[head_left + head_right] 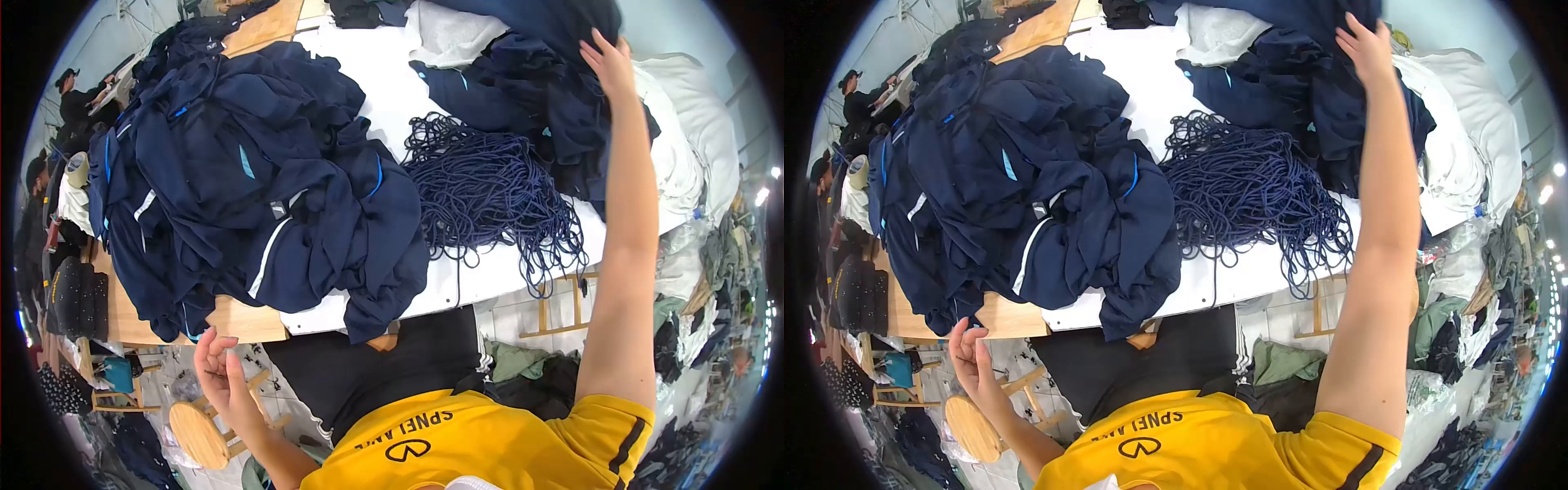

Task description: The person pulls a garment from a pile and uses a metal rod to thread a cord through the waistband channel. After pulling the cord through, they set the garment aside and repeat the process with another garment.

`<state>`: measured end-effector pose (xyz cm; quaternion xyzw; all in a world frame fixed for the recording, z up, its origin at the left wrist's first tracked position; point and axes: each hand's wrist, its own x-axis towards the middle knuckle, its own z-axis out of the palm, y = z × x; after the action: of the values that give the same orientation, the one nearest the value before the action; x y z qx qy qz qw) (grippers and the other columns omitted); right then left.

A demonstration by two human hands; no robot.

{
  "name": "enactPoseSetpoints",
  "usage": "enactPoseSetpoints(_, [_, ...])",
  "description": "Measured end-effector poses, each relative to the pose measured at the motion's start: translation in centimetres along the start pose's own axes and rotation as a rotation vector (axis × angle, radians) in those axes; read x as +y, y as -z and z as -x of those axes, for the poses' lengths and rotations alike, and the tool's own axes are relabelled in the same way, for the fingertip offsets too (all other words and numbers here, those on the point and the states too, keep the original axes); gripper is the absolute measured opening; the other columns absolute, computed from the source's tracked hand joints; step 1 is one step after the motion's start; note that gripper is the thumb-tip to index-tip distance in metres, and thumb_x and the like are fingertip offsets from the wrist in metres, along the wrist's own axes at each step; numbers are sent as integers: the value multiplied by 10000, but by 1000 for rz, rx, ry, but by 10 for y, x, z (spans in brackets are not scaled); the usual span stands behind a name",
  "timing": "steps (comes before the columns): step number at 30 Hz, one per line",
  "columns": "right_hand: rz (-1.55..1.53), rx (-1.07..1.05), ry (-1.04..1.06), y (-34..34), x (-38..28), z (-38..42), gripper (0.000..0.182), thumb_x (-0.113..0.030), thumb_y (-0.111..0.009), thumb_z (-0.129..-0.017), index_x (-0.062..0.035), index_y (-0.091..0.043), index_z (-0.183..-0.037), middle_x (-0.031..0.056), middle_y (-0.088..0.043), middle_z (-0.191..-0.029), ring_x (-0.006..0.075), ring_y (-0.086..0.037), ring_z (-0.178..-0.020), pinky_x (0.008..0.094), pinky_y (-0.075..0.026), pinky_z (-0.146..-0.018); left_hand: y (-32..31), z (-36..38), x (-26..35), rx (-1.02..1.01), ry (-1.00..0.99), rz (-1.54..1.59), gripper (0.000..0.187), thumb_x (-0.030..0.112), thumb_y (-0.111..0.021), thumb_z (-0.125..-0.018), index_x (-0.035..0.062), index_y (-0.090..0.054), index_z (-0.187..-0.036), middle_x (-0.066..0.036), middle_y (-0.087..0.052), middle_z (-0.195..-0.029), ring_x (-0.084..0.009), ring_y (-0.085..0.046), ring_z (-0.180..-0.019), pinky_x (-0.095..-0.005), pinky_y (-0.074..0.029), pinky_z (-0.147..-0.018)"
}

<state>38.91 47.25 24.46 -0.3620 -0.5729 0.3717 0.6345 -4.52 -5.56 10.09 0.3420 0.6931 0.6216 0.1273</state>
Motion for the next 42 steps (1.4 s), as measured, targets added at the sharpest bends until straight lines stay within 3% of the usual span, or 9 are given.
enactPoseSetpoints(5, [359, -124, -223, -2, 10, 72, 782, -272, -650, -890, -116, -176, -1492, 149, -458, -1350, 284, -544, -1139, 361, -521, -844, -19, -7, -12, -32, 98, 49, 265, 110, -529, -952, 35, -553, -1205, 2, -604, -966, -20, -432, -738, -161, -306, -664])
enactPoseSetpoints(7, [458, -436, -276, -22, 36, 118, 419, -254, -645, -853, -102, -587, -1239, 30, -657, -1038, 136, -616, -851, 270, -492, -711, -35, -10, -8, -111, 90, 79, 253, 102, -529, -953, 36, -553, -1195, 3, -606, -969, -24, -438, -744, -169, -314, -665])
enactPoseSetpoints(12, [1364, -831, -8, -76, 116, 231, 356, -270, -728, -771, -94, -679, -1077, 139, -677, -1033, 315, -643, -961, 409, -503, -839, -47, -8, 7, -247, 41, 124, 202, 32, -526, -940, -8, -583, -1130, -55, -638, -949, -84, -571, -858, -198, -412, -781])
enactPoseSetpoints(17, [1220, -474, -3, -85, 114, 217, 151, -258, -645, -824, -130, -713, -864, 106, -701, -873, 312, -673, -837, 433, -527, -744, -38, -3, 1, -156, 119, 77, 150, 97, -535, -948, 40, -610, -1065, -10, -620, -855, -22, -390, -670, -184, -316, -626])
enactPoseSetpoints(23, [1567, -801, 137, -63, 121, 232, 241, -305, -752, -748, -113, -714, -887, 104, -671, -851, 292, -647, -890, 395, -518, -777, -47, 5, -13, -185, 162, 185, 154, 70, -535, -957, 10, -609, -1078, -25, -646, -846, -15, -422, -654, -174, -323, -603])
enactPoseSetpoints(31, [651, -347, 288, -142, 1, 291, 131, -91, -658, -790, -68, -711, -907, 82, -700, -845, 238, -658, -719, 329, -512, -636, -47, 4, -22, -380, 314, 358, 228, 123, -506, -974, -23, -602, -1120, -46, -657, -853, -28, -421, -611, -173, -325, -579])
enactPoseSetpoints(35, [120, -792, 705, -189, -52, 369, 191, -139, -652, -716, -136, -677, -905, -14, -669, -919, 187, -638, -808, 316, -503, -647, -69, 13, -15, -506, 529, 548, 459, 377, -483, -994, -34, -579, -1172, -123, -686, -926, -44, -497, -636, -177, -349, -558])
enactPoseSetpoints(37, [-183, -895, 740, -209, -57, 413, 208, -117, -620, -775, -60, -677, -967, 57, -655, -968, 199, -633, -844, 279, -501, -687, -86, 24, 19, -427, 670, 699, 554, 472, -466, -984, -41, -567, -1168, -195, -687, -1024, -64, -497, -597, -177, -386, -550])
enactPoseSetpoints(42, [-296, -1089, 636, -225, -35, 468, 295, -148, -643, -750, -48, -652, -1027, 91, -636, -1089, 190, -569, -766, 294, -455, -646, -54, 19, -31, -556, 595, 957, 312, 269, -652, -902, 5, -554, -1035, -84, -609, -747, -82, -432, -556, -212, -339, -483])
